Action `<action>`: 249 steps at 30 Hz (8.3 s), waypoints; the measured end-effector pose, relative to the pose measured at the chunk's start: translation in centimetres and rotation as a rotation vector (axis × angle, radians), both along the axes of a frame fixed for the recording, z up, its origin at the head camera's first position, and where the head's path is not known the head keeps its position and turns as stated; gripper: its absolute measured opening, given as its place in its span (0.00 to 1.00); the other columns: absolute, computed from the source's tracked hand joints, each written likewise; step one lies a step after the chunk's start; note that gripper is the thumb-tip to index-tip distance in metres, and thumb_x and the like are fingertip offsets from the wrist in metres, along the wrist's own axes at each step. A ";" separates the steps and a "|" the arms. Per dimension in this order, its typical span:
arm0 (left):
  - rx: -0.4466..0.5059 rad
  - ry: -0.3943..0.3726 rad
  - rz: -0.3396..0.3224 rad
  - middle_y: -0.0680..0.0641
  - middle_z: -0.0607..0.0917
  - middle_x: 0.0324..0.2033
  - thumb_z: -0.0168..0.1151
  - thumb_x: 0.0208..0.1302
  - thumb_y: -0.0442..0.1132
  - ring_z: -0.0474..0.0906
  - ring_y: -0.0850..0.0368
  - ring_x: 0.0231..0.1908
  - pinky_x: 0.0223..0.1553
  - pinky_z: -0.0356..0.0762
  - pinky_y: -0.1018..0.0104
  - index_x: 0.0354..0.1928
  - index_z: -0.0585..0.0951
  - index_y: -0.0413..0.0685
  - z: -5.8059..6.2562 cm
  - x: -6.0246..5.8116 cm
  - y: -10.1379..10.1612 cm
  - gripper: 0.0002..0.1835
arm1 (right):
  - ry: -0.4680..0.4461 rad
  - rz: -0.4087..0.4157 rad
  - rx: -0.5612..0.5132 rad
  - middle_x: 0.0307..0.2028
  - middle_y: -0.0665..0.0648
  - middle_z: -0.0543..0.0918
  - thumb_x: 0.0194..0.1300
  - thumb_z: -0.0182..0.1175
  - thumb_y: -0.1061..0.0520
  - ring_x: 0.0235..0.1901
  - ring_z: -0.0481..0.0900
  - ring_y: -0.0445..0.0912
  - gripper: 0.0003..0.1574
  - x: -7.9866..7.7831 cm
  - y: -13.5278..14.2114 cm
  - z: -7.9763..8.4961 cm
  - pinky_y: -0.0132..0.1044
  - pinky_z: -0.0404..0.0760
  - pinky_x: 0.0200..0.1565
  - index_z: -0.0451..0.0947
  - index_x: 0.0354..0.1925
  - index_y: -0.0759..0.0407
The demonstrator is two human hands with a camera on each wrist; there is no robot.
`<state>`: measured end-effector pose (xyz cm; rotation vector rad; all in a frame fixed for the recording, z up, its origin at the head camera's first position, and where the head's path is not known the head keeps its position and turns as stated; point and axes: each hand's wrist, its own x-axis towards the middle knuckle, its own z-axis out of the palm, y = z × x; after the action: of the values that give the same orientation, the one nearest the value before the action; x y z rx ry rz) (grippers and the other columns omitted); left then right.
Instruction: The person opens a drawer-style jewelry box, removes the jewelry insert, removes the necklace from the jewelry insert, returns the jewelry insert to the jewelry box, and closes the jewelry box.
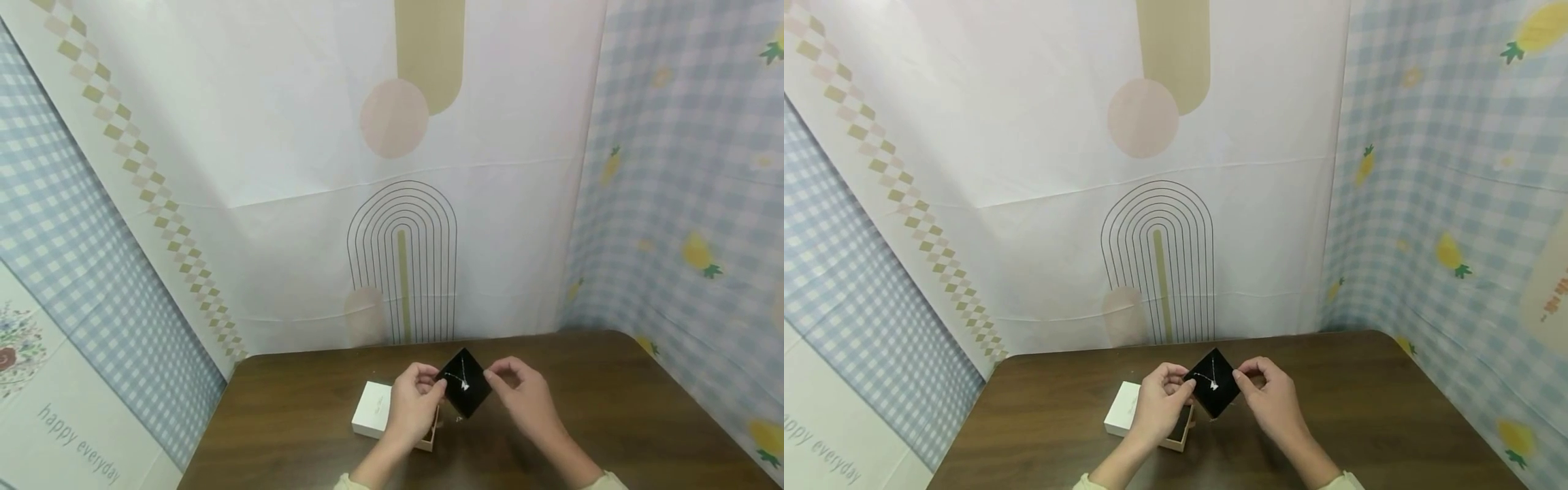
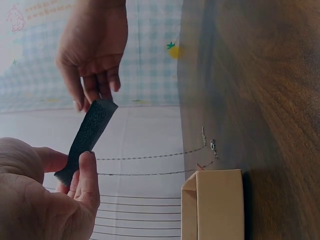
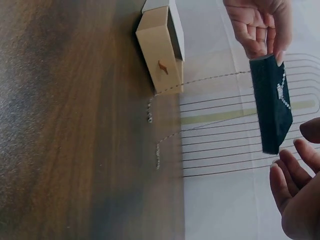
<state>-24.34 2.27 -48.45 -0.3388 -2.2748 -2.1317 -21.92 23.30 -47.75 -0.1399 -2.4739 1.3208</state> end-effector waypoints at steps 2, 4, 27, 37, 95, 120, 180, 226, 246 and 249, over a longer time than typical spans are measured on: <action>0.000 0.002 0.002 0.46 0.88 0.36 0.69 0.69 0.32 0.88 0.53 0.34 0.40 0.91 0.57 0.48 0.82 0.39 -0.1 -0.1 0.0 0.09 | 0.005 0.004 0.006 0.44 0.52 0.91 0.72 0.69 0.53 0.41 0.84 0.39 0.05 0.2 -0.3 0.4 0.30 0.80 0.43 0.85 0.44 0.51; 0.000 0.000 0.002 0.46 0.88 0.36 0.68 0.69 0.32 0.88 0.50 0.35 0.38 0.90 0.62 0.48 0.82 0.39 -0.1 -0.1 0.0 0.09 | 0.009 0.009 0.008 0.44 0.52 0.91 0.72 0.70 0.53 0.39 0.84 0.39 0.05 0.5 -0.5 0.7 0.30 0.81 0.42 0.85 0.44 0.51; -0.069 0.055 -0.053 0.45 0.87 0.43 0.65 0.74 0.36 0.84 0.63 0.37 0.35 0.84 0.74 0.51 0.79 0.43 0.1 -0.3 0.0 0.09 | -0.031 0.098 0.086 0.40 0.51 0.85 0.65 0.74 0.57 0.36 0.77 0.40 0.11 -0.3 -2.7 0.4 0.29 0.77 0.38 0.85 0.45 0.56; -0.105 0.054 -0.087 0.47 0.85 0.43 0.63 0.76 0.36 0.82 0.59 0.37 0.32 0.86 0.68 0.51 0.78 0.46 -0.7 -0.3 -0.1 0.08 | -0.121 0.128 0.032 0.36 0.53 0.83 0.69 0.70 0.61 0.34 0.77 0.43 0.05 -0.7 -3.0 -0.3 0.30 0.77 0.35 0.81 0.39 0.56; -0.262 0.107 -0.021 0.49 0.85 0.35 0.67 0.68 0.32 0.78 0.68 0.33 0.37 0.79 0.74 0.45 0.81 0.43 -2.4 -1.1 -1.7 0.07 | 0.217 0.049 -0.109 0.41 0.57 0.87 0.76 0.64 0.60 0.41 0.81 0.33 0.02 -0.9 -0.8 3.6 0.20 0.79 0.48 0.82 0.43 0.60; -0.280 0.100 -0.002 0.50 0.83 0.34 0.67 0.69 0.32 0.77 0.68 0.31 0.34 0.77 0.74 0.45 0.81 0.44 -2.4 -1.1 -1.9 0.06 | 0.301 0.003 -0.177 0.37 0.56 0.86 0.74 0.65 0.62 0.35 0.82 0.34 0.04 -1.2 -0.2 6.0 0.24 0.82 0.41 0.83 0.42 0.64; -0.253 0.114 -0.006 0.48 0.86 0.32 0.67 0.59 0.27 0.78 0.68 0.32 0.36 0.79 0.76 0.39 0.85 0.48 -2.7 -1.0 -2.5 0.09 | 0.509 -0.162 -0.386 0.30 0.37 0.84 0.72 0.65 0.68 0.30 0.80 0.33 0.05 -2.5 1.6 7.3 0.20 0.79 0.36 0.82 0.43 0.72; -0.197 0.156 -0.225 0.44 0.88 0.40 0.68 0.66 0.28 0.82 0.68 0.40 0.46 0.83 0.75 0.45 0.81 0.45 -2.7 -1.1 -4.3 0.09 | 0.419 -0.284 -0.408 0.30 0.33 0.84 0.74 0.65 0.62 0.28 0.83 0.31 0.10 -4.9 3.8 6.2 0.22 0.81 0.33 0.81 0.48 0.68; -0.177 0.165 -0.128 0.42 0.87 0.38 0.69 0.64 0.27 0.81 0.69 0.37 0.42 0.82 0.76 0.46 0.82 0.42 -3.0 -1.9 -4.9 0.10 | 0.434 -0.325 -0.395 0.34 0.40 0.88 0.74 0.66 0.62 0.28 0.83 0.29 0.09 -4.5 5.7 6.5 0.21 0.83 0.34 0.82 0.47 0.67; -0.163 0.158 -0.130 0.40 0.87 0.39 0.69 0.64 0.27 0.81 0.69 0.37 0.42 0.82 0.76 0.46 0.82 0.40 -3.0 -1.9 -5.1 0.10 | 0.423 -0.324 -0.378 0.35 0.44 0.90 0.74 0.67 0.61 0.28 0.83 0.29 0.10 -4.4 6.2 6.3 0.21 0.81 0.33 0.82 0.47 0.67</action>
<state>-26.27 -2.79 -51.45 -0.6501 -2.3990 -1.8977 -26.36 29.46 -41.48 -0.3018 -1.7547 1.4765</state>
